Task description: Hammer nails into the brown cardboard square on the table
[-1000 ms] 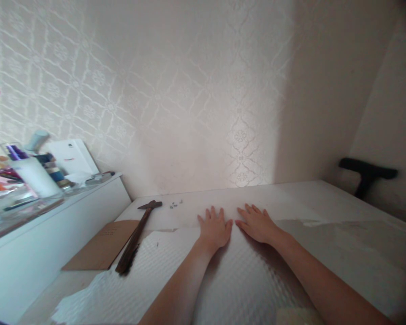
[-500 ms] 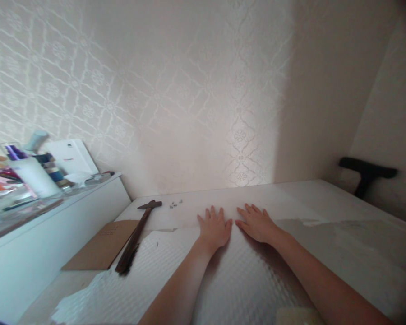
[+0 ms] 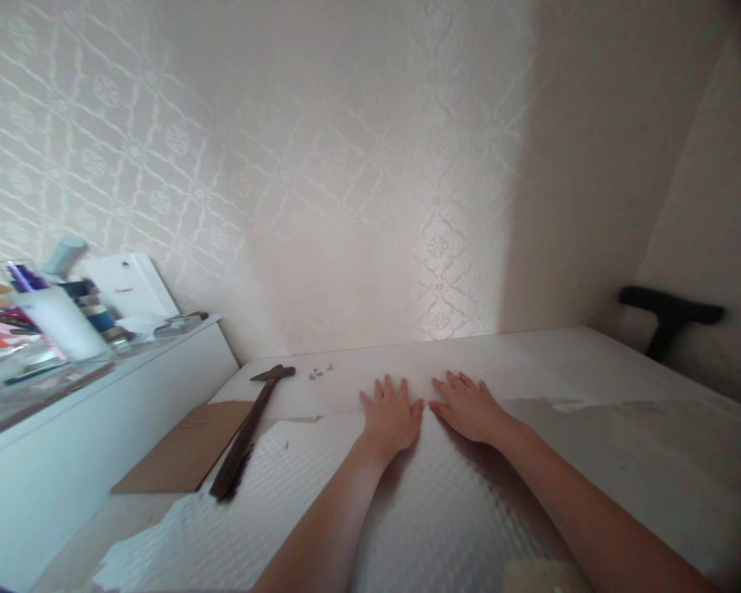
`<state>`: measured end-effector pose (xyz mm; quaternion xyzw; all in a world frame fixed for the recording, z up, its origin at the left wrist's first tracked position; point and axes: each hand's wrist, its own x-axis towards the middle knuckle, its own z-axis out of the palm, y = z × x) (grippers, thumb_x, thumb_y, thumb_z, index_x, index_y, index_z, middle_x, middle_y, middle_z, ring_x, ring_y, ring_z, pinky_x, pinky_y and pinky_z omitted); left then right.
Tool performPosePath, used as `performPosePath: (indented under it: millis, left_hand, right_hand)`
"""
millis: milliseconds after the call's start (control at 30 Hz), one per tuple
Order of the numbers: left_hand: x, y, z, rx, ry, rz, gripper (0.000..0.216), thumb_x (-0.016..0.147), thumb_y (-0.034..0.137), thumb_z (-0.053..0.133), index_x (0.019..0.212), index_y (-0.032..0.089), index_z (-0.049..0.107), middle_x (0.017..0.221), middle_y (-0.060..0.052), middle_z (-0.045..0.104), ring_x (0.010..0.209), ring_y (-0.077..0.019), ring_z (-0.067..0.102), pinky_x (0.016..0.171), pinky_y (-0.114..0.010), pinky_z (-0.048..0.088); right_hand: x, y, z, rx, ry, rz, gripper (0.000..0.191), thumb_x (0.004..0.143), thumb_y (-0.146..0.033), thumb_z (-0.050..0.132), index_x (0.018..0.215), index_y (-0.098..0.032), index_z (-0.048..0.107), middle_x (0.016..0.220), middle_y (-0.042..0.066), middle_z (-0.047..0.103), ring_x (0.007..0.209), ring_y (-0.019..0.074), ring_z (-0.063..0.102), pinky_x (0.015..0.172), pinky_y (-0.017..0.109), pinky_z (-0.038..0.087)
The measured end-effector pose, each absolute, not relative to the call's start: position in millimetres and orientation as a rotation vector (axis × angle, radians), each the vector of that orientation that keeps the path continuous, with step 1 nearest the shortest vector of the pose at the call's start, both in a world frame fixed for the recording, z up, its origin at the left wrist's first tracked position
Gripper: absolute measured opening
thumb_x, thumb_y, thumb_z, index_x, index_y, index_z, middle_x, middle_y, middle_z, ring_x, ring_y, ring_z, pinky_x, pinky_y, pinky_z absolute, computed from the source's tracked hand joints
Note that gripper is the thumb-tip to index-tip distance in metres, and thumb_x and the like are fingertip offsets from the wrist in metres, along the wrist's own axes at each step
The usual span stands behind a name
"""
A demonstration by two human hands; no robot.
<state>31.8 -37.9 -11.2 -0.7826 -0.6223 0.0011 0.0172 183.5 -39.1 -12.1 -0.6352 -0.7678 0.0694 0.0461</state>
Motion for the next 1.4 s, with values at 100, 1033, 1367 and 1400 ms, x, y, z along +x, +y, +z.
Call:
performPosePath:
  millis: [100, 1033, 1367, 1400]
  left_hand:
    - [31.8, -37.9, -11.3, -2.436, -1.933, -0.006, 0.062, 0.090, 0.050, 0.013, 0.140, 0.016, 0.025, 0.145, -0.017, 0.021, 0.132, -0.0361, 0.019, 0.099, -0.060, 0.020]
    - [32.0, -37.4, -11.7, -2.431, -1.935, -0.019, 0.062, 0.090, 0.050, 0.014, 0.140, 0.016, 0.026, 0.144, -0.018, 0.023, 0.131, -0.0369, 0.020, 0.099, -0.060, 0.019]
    - [31.9, -38.0, -11.8, -2.432, -1.937, -0.028, 0.062, 0.090, 0.050, 0.013, 0.140, 0.016, 0.026, 0.144, -0.018, 0.023, 0.131, -0.0369, 0.021, 0.098, -0.060, 0.020]
    - [31.9, -37.9, -11.9, -2.432, -1.937, -0.028, 0.062, 0.090, 0.050, 0.014, 0.140, 0.016, 0.026, 0.144, -0.019, 0.023, 0.131, -0.0369, 0.020, 0.098, -0.060, 0.020]
  right_hand:
    - [183.3, -39.2, -12.6, -1.938, -2.343, 0.203, 0.061, 0.087, -0.047, 0.026, 0.139, -0.015, 0.033, 0.145, 0.019, 0.024, 0.132, 0.0354, 0.020, 0.099, 0.057, 0.020]
    - [182.3, -39.5, -12.1, -1.942, -2.350, 0.191, 0.061, 0.087, -0.047, 0.026, 0.139, -0.015, 0.033, 0.144, 0.020, 0.025, 0.131, 0.0362, 0.020, 0.098, 0.057, 0.021]
    - [182.9, -38.3, -13.1, -1.944, -2.357, 0.195, 0.060, 0.088, -0.047, 0.026, 0.139, -0.015, 0.032, 0.144, 0.020, 0.025, 0.131, 0.0360, 0.020, 0.099, 0.056, 0.021]
    - [182.9, -38.3, -13.3, -1.942, -2.356, 0.196, 0.060, 0.088, -0.047, 0.025, 0.139, -0.015, 0.032, 0.144, 0.020, 0.025, 0.131, 0.0361, 0.020, 0.099, 0.056, 0.021]
